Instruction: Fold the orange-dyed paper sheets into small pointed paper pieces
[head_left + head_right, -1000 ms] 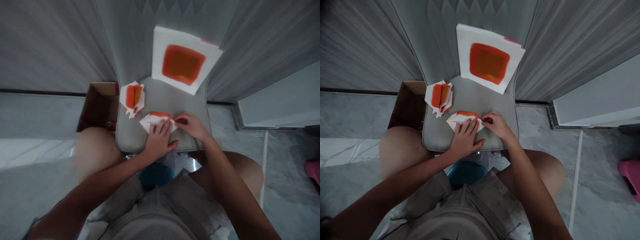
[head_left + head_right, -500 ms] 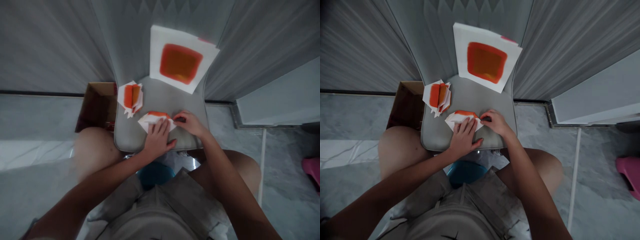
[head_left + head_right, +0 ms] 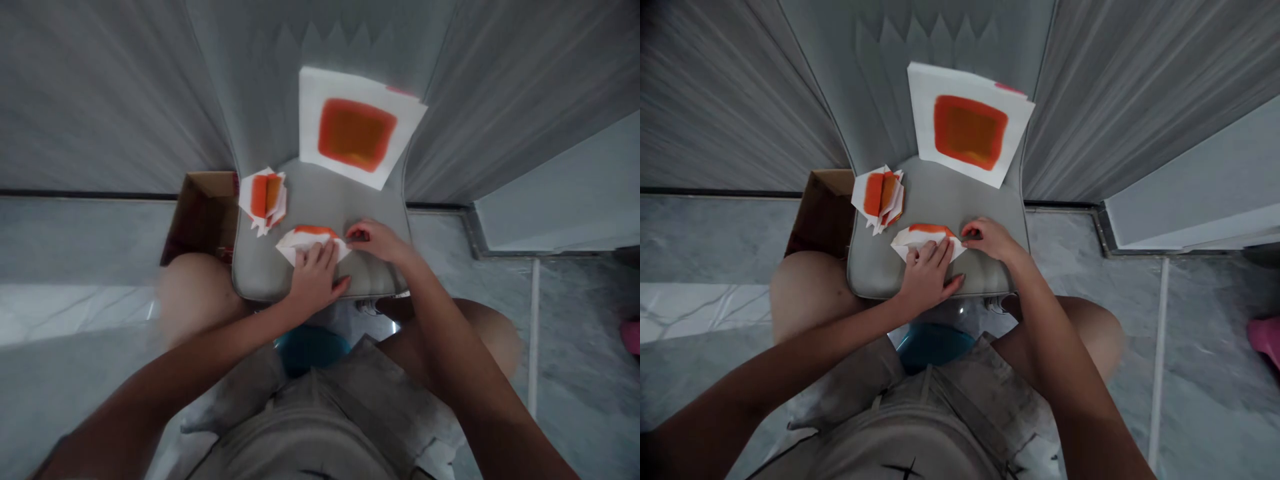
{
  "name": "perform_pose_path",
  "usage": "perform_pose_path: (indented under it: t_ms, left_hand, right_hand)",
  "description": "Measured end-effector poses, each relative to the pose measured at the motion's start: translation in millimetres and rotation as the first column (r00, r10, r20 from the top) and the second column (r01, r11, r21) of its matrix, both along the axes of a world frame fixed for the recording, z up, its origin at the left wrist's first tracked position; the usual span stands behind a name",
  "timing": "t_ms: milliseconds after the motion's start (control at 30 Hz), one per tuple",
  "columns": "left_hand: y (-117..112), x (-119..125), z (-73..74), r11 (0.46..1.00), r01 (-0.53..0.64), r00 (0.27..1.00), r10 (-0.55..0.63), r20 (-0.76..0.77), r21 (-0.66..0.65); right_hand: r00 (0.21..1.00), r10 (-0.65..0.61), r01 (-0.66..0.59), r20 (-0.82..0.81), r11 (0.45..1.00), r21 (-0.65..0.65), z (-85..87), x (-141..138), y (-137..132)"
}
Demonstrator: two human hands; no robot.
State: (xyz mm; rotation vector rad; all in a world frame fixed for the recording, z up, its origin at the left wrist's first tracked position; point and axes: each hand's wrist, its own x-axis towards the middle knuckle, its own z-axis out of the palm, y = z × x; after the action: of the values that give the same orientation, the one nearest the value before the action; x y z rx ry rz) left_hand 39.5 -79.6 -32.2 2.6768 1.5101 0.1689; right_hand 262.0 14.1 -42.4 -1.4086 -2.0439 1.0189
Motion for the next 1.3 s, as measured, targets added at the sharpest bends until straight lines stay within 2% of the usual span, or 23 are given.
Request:
perform_pose_path:
  t_ms: [100, 167, 267, 333, 433, 533, 633, 700, 767, 833, 867, 933, 1033, 1100, 1167, 1233, 1300]
  left_hand:
    - [10, 0, 12.0, 0.999, 0.037, 0.999, -0.037, 0.012, 0.003]
    - [26, -2, 21.2, 0.999, 0.053, 0.998, -0.052, 0.037, -0.013]
    - [63, -5, 31.5, 0.993, 0.081, 0.995, -0.076, 0.063, -0.080]
    - [93, -7, 33.9, 0.976, 0.158, 0.987, -0.150, 0.065, -0.147]
    - [131, -7, 32.5, 0.952, 0.265, 0.962, -0.250, 0.111, -0.152]
    - [151, -4, 31.4, 0.903, 0.334, 0.942, -0.307, 0.136, -0.270]
    - [155, -3, 35.3, 0.853, 0.295, 0.956, -0.260, 0.138, -0.431]
    - [155, -4, 39.1, 0.785, 0.267, 0.963, -0.229, 0.139, -0.559]
    - [156, -6, 41.4, 0.693, 0.290, 0.956, -0.243, 0.165, -0.660]
    - [157, -9, 41.0, 0.628, 0.336, 0.939, -0.276, 0.203, -0.702]
    - [157, -12, 39.9, 0.615, 0.353, 0.933, -0.281, 0.223, -0.705]
    - [154, -18, 36.9, 0.630, 0.350, 0.936, -0.220, 0.273, -0.693]
    - [142, -32, 32.6, 0.671, 0.281, 0.910, 0.041, 0.413, -0.686]
    - [132, -41, 30.3, 0.676, 0.228, 0.823, 0.251, 0.510, -0.700]
    - [123, -47, 28.1, 0.685, 0.175, 0.701, 0.417, 0.578, -0.707]
    - [118, -52, 26.0, 0.686, 0.132, 0.602, 0.518, 0.608, -0.715]
    - [116, -55, 24.4, 0.667, 0.129, 0.573, 0.554, 0.605, -0.733]
  right_hand:
    - [1.000, 0.022, -0.022, -0.015, 1.000, 0.015, -0.2, -1, -2]
    - [1.000, 0.010, -0.010, -0.012, 0.999, 0.039, 0.2, -1, -5]
    - [0.999, -0.033, 0.032, 0.004, 0.996, 0.085, 1.3, -4, -13]
    - [0.999, -0.049, 0.047, 0.016, 0.995, 0.089, 2.8, -7, -18]
    - [0.997, -0.057, 0.052, 0.056, 0.995, 0.089, 5.7, -12, -23]
    - [0.994, -0.058, 0.050, 0.092, 0.994, 0.093, 8.7, -13, -24]
    - [0.995, -0.042, 0.035, 0.091, 0.996, 0.080, 11.2, -12, -22]
    - [0.996, -0.032, 0.026, 0.082, 0.997, 0.078, 12.9, -12, -22]
    - [0.997, -0.022, 0.016, 0.080, 0.997, 0.075, 14.9, -12, -22]
    - [0.996, -0.020, 0.014, 0.087, 0.998, 0.065, 17.1, -12, -22]
    - [0.996, -0.022, 0.016, 0.091, 0.998, 0.059, 18.1, -13, -22]
    - [0.996, -0.039, 0.036, 0.079, 0.999, 0.037, 20.0, -14, -21]
    - [0.988, -0.143, 0.141, -0.055, 0.989, -0.034, 21.8, -19, -20]
    - [0.953, -0.237, 0.216, -0.189, 0.968, -0.126, 22.3, -25, -19]
    - [0.917, -0.287, 0.228, -0.277, 0.947, -0.226, 22.1, -33, -19]
    - [0.903, -0.302, 0.212, -0.306, 0.932, -0.294, 21.3, -41, -17]
    - [0.898, -0.321, 0.220, -0.300, 0.920, -0.324, 20.5, -47, -15]
